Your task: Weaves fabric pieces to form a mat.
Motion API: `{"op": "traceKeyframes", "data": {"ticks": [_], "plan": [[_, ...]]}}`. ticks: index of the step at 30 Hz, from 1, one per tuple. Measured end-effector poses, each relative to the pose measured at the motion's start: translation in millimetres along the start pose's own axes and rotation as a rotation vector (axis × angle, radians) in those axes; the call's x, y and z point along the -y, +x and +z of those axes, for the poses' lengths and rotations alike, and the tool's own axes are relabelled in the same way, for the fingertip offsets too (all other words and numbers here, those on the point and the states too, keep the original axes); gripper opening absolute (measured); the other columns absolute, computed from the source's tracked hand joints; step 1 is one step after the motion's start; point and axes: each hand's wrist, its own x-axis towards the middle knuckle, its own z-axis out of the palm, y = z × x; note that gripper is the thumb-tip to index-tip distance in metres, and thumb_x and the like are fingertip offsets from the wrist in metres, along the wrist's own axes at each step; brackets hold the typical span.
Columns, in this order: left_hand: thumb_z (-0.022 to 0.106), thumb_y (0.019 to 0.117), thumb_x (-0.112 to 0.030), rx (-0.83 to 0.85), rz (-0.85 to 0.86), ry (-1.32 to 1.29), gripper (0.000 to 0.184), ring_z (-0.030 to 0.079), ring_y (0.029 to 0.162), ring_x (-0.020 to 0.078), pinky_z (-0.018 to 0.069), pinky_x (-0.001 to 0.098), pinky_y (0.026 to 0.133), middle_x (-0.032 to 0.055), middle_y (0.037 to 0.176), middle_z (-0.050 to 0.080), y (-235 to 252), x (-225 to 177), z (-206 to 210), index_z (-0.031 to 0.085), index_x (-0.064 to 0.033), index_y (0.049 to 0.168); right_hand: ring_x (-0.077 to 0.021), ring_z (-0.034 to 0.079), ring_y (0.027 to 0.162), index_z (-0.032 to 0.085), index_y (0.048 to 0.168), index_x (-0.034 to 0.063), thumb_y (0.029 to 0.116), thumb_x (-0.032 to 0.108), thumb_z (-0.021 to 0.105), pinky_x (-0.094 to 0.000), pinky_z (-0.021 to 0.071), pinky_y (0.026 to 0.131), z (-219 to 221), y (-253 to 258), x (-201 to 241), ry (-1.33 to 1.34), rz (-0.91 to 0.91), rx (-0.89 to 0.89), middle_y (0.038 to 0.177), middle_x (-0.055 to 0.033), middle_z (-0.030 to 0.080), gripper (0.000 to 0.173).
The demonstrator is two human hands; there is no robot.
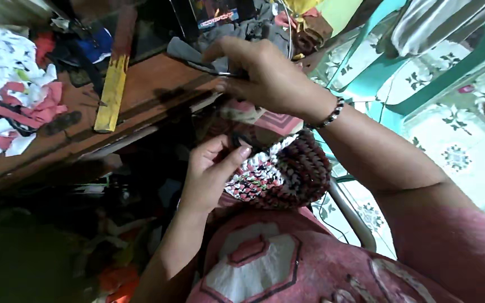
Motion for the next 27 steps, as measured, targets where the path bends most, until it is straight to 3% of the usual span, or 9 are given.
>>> {"op": "traceKeyframes", "data": {"ticks": [2,6,8,10,13,15,18,21,27], "plan": [[0.062,0.1009,-0.015,-0.051,-0.042,-0.064,0.011,0.066,0.072,0.0066,0.0584,0.0232,0.065,0.0001,0.087,0.070,7,2,-5,0.072,-0.0102,0.099,-0.0103,0.057,0.068,0.059,0.137,0.0048,0.0984,0.024,0.069,-0.0279,0.0527,0.065,-9,-18,-12,0.111,0.046,-0.038,0.085,-0.0048,0.064,0.044],[0.058,0.1051,-0.024,-0.183,-0.123,-0.082,0.018,0.065,0.074,0.0058,0.0583,0.0245,0.069,-0.0020,0.085,0.067,22,14,-15,0.068,-0.0134,0.095,0.0025,0.044,0.060,0.071,0.117,0.0028,0.0917,0.033,0.075,-0.0157,0.0384,0.053,-1,-59,-52,0.319,-0.051,-0.051,0.075,0.0049,0.058,0.039],[0.058,0.1053,-0.025,-0.209,-0.128,-0.058,0.019,0.066,0.074,0.0056,0.0588,0.0247,0.069,-0.0025,0.085,0.068,28,19,-17,0.068,-0.0137,0.095,0.0018,0.054,0.067,0.075,0.108,0.0065,0.0880,0.037,0.078,-0.0183,0.0479,0.061,6,-72,-63,0.286,-0.017,0.040,0.083,0.0037,0.067,0.037],[0.061,0.1032,-0.019,-0.263,-0.055,0.017,0.010,0.068,0.079,0.0066,0.0594,0.0256,0.073,-0.0026,0.091,0.070,32,24,-17,0.069,-0.0125,0.104,-0.0020,0.058,0.070,0.074,0.093,0.0057,0.0860,0.033,0.080,-0.0224,0.0505,0.064,18,-75,-73,0.316,0.015,0.071,0.081,0.0009,0.066,0.029],[0.067,0.0990,-0.017,-0.370,0.251,0.429,0.036,0.065,0.104,0.0091,0.0578,0.0263,0.086,0.0010,0.121,0.063,29,27,-17,0.055,-0.0079,0.132,-0.0006,0.057,0.067,0.073,0.085,0.0056,0.0881,0.024,0.079,-0.0193,0.0489,0.060,33,-74,-82,0.474,0.062,0.043,0.078,0.0022,0.065,0.020],[0.070,0.0958,-0.015,-0.395,0.495,0.667,0.028,0.060,0.112,0.0166,0.0533,0.0295,0.092,0.0104,0.120,0.060,29,25,-17,0.065,-0.0006,0.119,0.0004,0.057,0.066,0.073,0.088,0.0046,0.0895,0.018,0.077,-0.0174,0.0485,0.060,38,-73,-83,0.539,0.095,0.043,0.079,0.0022,0.066,0.014],[0.074,0.0902,-0.015,-0.310,0.607,0.905,0.010,0.059,0.096,0.0226,0.0453,0.0420,0.087,0.0090,0.097,0.066,28,24,-12,0.078,-0.0072,0.096,0.0011,0.064,0.070,0.074,0.105,0.0027,0.0932,0.011,0.072,-0.0173,0.0559,0.066,39,-71,-82,0.615,0.130,0.159,0.085,0.0016,0.072,0.015],[0.075,0.0883,-0.015,-0.278,0.577,1.004,0.007,0.063,0.092,0.0223,0.0444,0.0449,0.085,0.0059,0.093,0.071,32,30,-10,0.079,-0.0102,0.092,0.0040,0.059,0.060,0.073,0.102,0.0027,0.0932,0.009,0.069,-0.0138,0.0500,0.054,40,-66,-86,0.728,0.087,0.248,0.077,0.0051,0.069,0.012],[0.074,0.0878,-0.011,-0.329,0.527,0.959,0.005,0.066,0.089,0.0169,0.0466,0.0411,0.083,0.0047,0.092,0.074,36,30,-7,0.079,-0.0092,0.089,0.0005,0.067,0.074,0.072,0.106,0.0008,0.0921,0.000,0.065,-0.0170,0.0572,0.068,38,-63,-87,0.863,0.078,0.328,0.087,0.0023,0.073,0.016]]}}
